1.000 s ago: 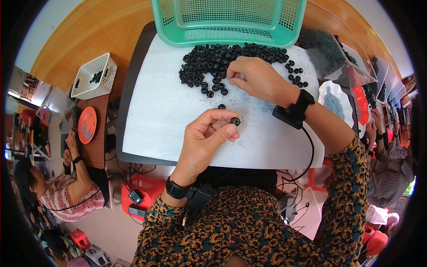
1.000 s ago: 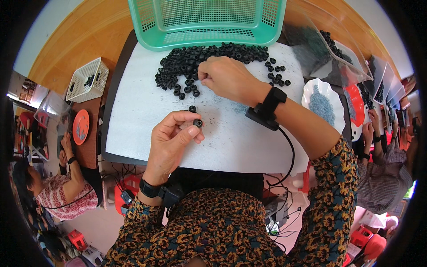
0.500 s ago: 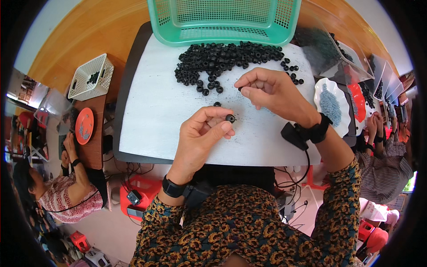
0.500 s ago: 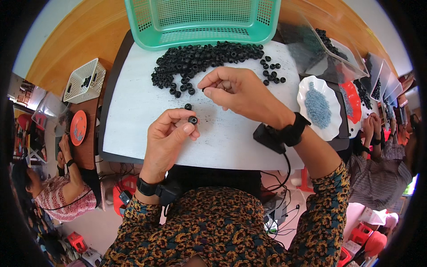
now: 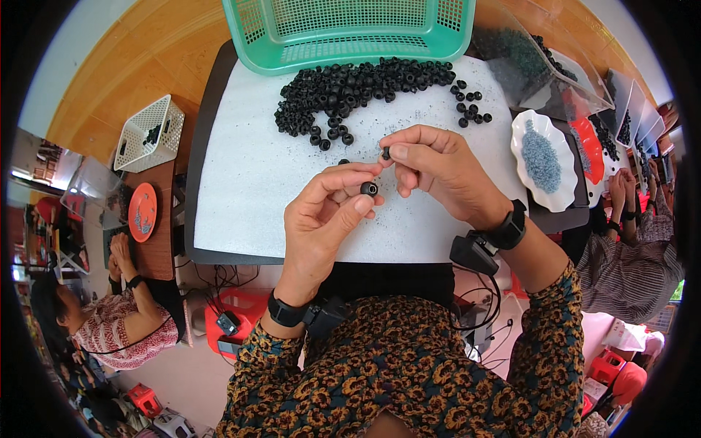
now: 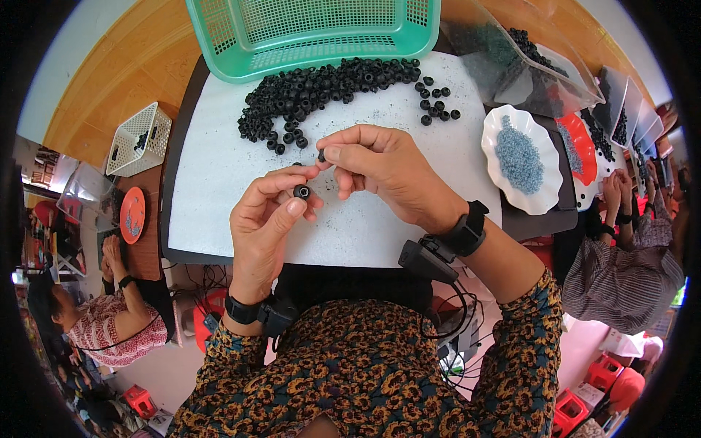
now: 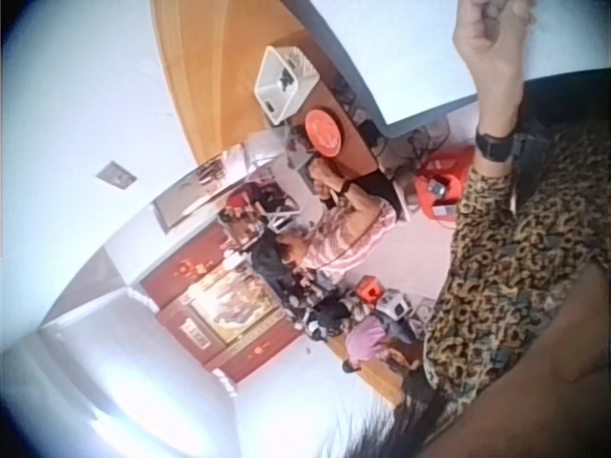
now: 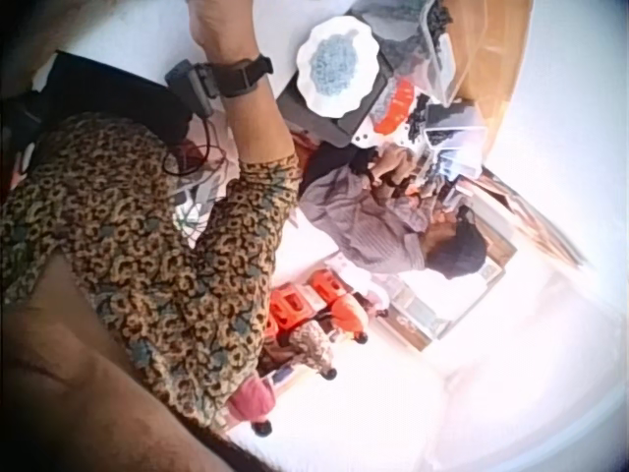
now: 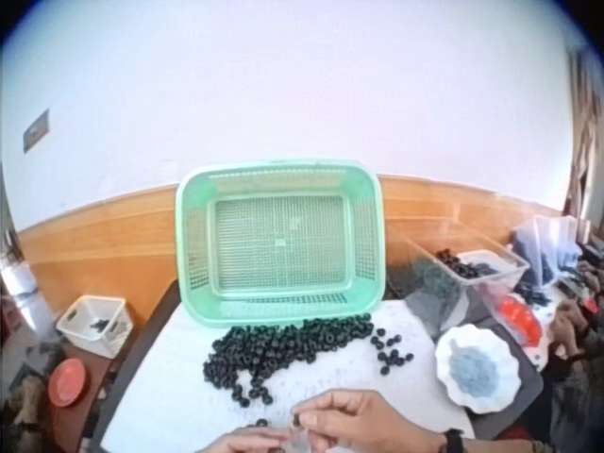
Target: Assembling small black plastic components by hand on a white table surface.
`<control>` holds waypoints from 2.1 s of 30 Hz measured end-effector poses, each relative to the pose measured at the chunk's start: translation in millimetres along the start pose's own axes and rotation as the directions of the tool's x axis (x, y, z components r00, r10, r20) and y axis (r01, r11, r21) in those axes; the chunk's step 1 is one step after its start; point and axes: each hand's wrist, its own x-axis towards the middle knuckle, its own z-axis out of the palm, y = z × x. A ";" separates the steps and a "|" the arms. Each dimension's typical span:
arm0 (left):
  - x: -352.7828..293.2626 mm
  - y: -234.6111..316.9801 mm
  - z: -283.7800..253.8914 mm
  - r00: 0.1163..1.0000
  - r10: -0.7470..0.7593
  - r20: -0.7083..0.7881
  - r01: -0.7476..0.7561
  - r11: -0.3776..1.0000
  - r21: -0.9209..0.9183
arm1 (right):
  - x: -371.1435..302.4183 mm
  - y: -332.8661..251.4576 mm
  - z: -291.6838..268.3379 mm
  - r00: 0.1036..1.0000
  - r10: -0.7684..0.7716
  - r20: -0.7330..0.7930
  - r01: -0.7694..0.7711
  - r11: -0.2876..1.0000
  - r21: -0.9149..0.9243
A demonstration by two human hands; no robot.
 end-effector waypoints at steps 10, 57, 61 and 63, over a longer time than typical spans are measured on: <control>2.0 -4.8 4.8 1.000 0.019 0.000 -0.019 1.000 0.013 | -0.4 14.6 -3.9 0.999 0.054 -0.004 -0.052 0.983 0.178; 8.8 -3.3 6.5 0.991 -0.101 -0.085 0.101 0.995 -0.010 | -16.7 4.9 15.1 0.878 -0.475 0.065 0.417 0.689 -0.592; 6.7 -2.3 6.4 0.990 -0.131 -0.060 0.132 0.991 0.008 | -18.2 6.2 15.4 0.824 -0.544 0.157 0.483 0.531 -0.696; 5.8 -3.2 5.7 0.987 -0.146 -0.061 0.147 0.989 0.018 | -19.3 7.5 15.2 0.805 -0.562 0.190 0.504 0.480 -0.718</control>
